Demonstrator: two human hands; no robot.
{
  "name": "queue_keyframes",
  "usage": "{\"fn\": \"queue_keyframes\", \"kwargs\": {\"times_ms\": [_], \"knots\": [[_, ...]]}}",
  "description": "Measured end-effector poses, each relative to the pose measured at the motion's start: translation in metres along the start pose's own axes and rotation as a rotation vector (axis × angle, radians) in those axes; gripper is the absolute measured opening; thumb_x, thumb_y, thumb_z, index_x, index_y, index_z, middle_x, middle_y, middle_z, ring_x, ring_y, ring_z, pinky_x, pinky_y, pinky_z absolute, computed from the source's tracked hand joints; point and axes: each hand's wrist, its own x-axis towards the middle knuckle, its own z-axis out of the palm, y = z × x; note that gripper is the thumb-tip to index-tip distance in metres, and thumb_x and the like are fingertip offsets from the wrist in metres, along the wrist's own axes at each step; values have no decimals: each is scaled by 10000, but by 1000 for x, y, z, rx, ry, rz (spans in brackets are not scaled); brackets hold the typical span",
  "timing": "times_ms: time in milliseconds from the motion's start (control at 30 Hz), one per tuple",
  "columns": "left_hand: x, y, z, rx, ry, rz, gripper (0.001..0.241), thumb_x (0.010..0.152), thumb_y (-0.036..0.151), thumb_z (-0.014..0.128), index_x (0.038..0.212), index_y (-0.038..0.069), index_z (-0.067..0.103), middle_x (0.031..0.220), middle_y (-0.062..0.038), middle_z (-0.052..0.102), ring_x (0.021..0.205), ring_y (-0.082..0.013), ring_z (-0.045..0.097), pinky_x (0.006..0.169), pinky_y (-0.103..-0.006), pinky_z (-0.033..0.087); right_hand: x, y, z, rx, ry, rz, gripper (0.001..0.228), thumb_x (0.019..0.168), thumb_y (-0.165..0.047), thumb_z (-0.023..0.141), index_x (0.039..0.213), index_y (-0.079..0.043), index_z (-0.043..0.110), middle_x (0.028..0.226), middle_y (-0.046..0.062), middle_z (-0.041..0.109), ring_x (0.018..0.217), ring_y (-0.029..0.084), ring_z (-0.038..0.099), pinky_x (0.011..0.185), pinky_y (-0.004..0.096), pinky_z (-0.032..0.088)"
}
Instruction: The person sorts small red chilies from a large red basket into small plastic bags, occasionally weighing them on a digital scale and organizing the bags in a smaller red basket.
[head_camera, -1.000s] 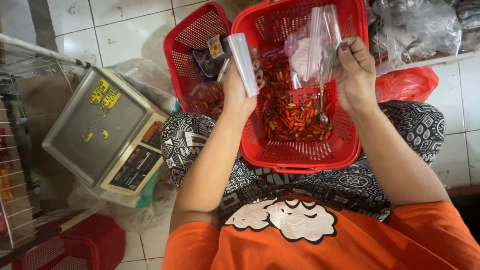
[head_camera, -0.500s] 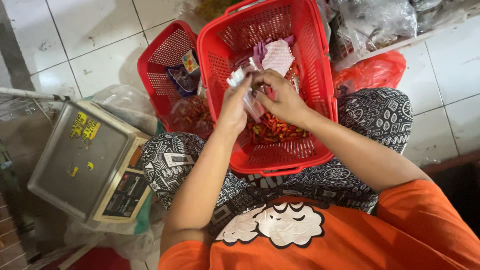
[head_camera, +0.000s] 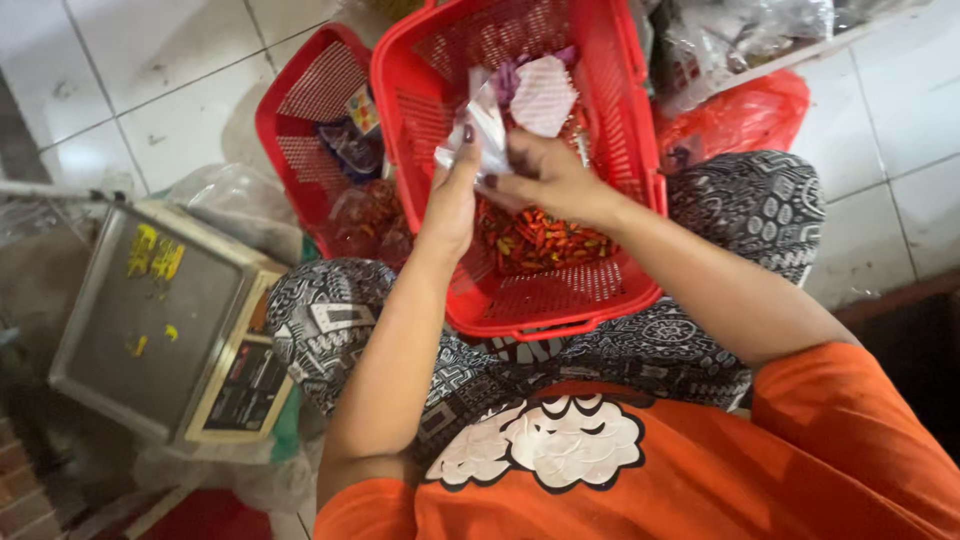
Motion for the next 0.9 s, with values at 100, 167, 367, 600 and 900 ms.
{"fn": "queue_keyframes", "kwargs": {"times_ms": [100,167,367,600,900], "knots": [[-2,7,3,3,-12,38,573,1058,279,590,1568,108,392,1501,-70,544,1360,-174,536,1158,-346,413,2,11,0,93,-28,12,294,1010,-70,639,1291,5,604,1123,34,699,991,92,632,877,265,532],[-3,13,3,4,20,18,596,1013,202,643,1551,120,400,1429,-62,574,1282,-171,565,1057,-355,436,3,16,-5,31,3,-11,318,1006,-65,633,1316,8,611,1154,20,684,1029,72,610,902,252,519],[-2,14,-11,-111,34,-29,445,949,53,711,1372,75,572,1213,-54,664,1081,-159,647,894,-355,523,-2,28,-16,123,70,-37,367,994,-87,637,1347,8,598,1188,10,699,1063,81,630,943,264,535],[2,-1,-22,29,-16,-96,252,964,18,731,1194,48,633,1078,-30,698,1008,-139,647,948,-327,508,-17,36,-29,-154,116,1,322,968,-152,686,1246,9,670,1037,28,736,941,83,652,854,272,557],[3,-16,-11,112,-89,-119,329,974,38,689,1300,46,645,1162,-20,706,1077,-130,648,985,-305,512,-48,-9,-35,-420,112,-20,247,941,-136,676,1146,-2,648,904,107,694,851,193,676,786,349,543]]}}
